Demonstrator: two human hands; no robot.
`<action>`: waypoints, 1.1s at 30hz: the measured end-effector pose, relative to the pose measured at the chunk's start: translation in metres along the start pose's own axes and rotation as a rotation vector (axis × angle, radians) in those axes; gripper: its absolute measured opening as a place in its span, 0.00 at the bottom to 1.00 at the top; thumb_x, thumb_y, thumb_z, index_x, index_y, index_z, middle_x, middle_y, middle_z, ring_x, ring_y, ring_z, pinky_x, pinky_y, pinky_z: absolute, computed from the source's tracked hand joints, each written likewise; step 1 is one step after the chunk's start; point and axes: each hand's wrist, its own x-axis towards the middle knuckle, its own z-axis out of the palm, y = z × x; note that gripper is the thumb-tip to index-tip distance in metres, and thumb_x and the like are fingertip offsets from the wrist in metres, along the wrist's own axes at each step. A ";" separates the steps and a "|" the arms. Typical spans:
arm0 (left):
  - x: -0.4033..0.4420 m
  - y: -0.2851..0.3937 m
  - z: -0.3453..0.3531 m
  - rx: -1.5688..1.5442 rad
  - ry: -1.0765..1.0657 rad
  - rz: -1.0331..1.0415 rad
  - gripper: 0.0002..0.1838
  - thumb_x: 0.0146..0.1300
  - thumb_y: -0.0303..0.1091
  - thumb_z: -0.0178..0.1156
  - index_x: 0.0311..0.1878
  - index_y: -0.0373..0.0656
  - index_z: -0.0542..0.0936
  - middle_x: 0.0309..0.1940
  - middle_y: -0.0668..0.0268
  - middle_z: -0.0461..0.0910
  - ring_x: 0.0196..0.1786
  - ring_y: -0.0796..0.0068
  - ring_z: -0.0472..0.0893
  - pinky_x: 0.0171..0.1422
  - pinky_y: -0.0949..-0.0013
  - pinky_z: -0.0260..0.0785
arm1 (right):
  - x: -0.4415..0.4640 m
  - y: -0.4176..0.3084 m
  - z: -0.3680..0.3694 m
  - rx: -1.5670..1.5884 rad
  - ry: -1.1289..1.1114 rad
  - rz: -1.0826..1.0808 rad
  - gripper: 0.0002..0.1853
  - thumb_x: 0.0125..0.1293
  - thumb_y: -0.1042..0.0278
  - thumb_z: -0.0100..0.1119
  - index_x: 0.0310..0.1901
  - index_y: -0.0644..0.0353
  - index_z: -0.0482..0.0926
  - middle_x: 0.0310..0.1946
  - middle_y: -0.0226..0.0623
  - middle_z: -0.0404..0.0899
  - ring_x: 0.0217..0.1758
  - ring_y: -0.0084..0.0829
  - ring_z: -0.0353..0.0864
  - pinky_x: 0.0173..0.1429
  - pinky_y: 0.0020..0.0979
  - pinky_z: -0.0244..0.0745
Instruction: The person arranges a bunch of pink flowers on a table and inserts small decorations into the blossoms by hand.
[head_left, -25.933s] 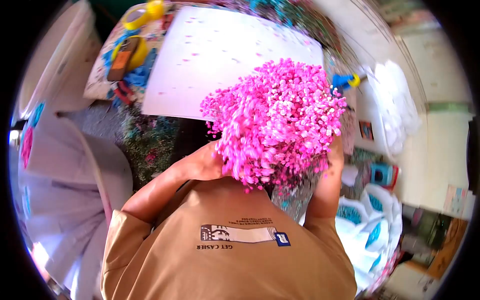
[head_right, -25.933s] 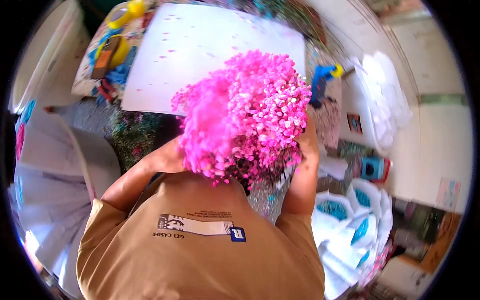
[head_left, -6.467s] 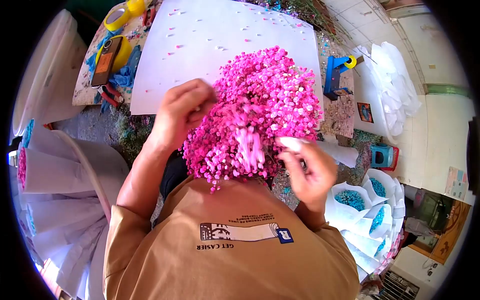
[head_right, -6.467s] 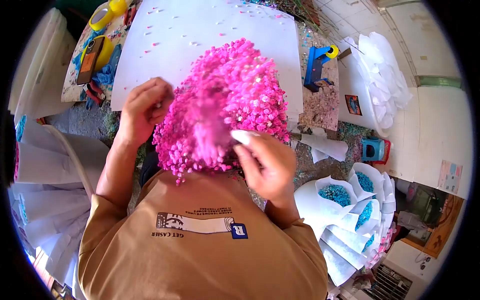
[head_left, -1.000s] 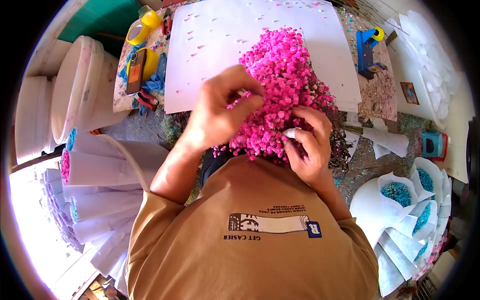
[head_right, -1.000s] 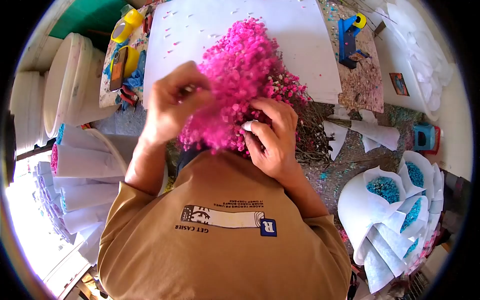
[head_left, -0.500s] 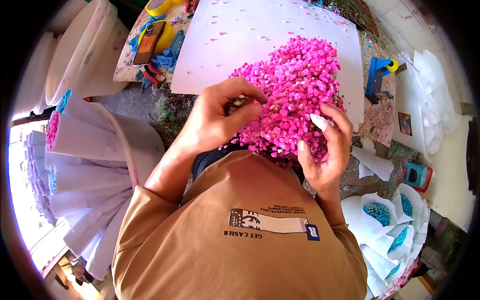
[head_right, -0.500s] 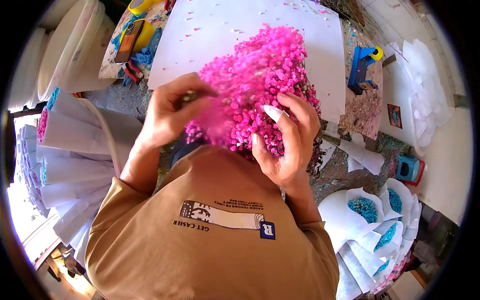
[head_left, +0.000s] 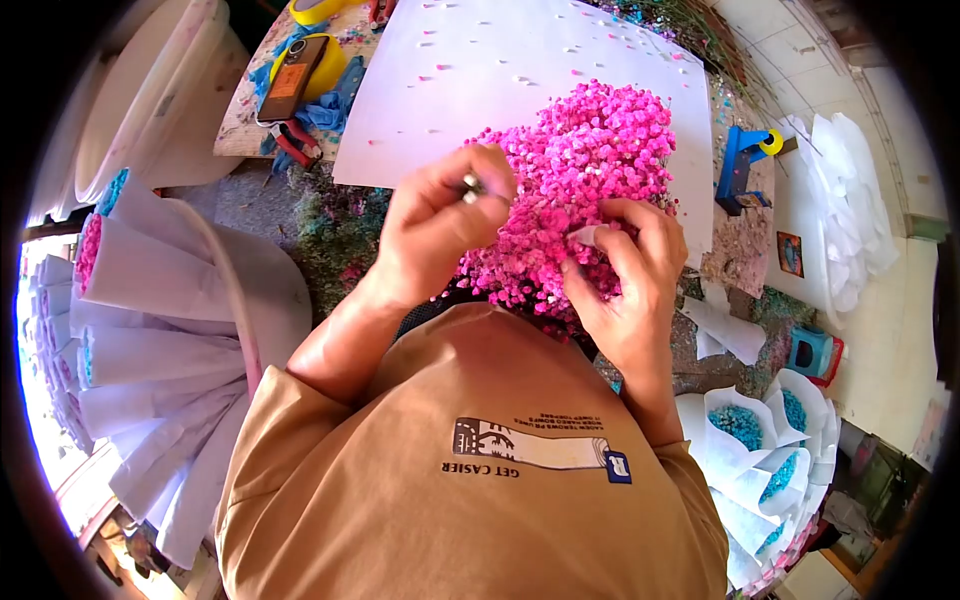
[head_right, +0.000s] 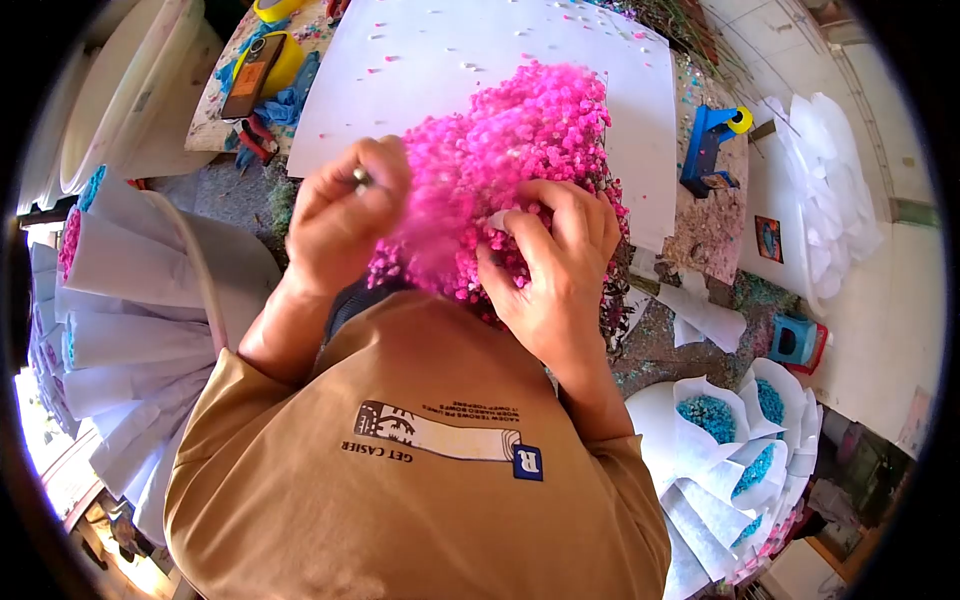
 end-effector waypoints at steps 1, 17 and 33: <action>0.000 0.005 -0.005 -0.290 -0.004 -0.122 0.02 0.67 0.24 0.53 0.41 0.40 0.73 0.35 0.65 0.71 0.28 0.81 0.65 0.30 0.76 0.57 | -0.003 0.003 0.002 0.034 0.029 -0.015 0.15 0.47 0.72 0.76 0.39 0.55 0.84 0.50 0.37 0.79 0.56 0.43 0.76 0.68 0.48 0.62; -0.008 0.021 0.033 0.505 -0.447 -0.024 0.10 0.64 0.22 0.61 0.49 0.37 0.84 0.37 0.58 0.86 0.37 0.64 0.86 0.37 0.60 0.75 | -0.040 0.056 -0.021 0.883 0.504 0.382 0.20 0.68 0.81 0.58 0.62 0.72 0.74 0.54 0.56 0.83 0.61 0.46 0.83 0.71 0.47 0.72; 0.009 -0.034 0.088 1.373 -0.331 0.366 0.27 0.61 0.29 0.57 0.65 0.39 0.78 0.49 0.58 0.81 0.38 0.59 0.84 0.38 0.61 0.80 | -0.028 0.046 -0.003 0.007 0.284 0.241 0.43 0.54 0.69 0.78 0.71 0.66 0.67 0.58 0.52 0.78 0.58 0.54 0.78 0.62 0.48 0.74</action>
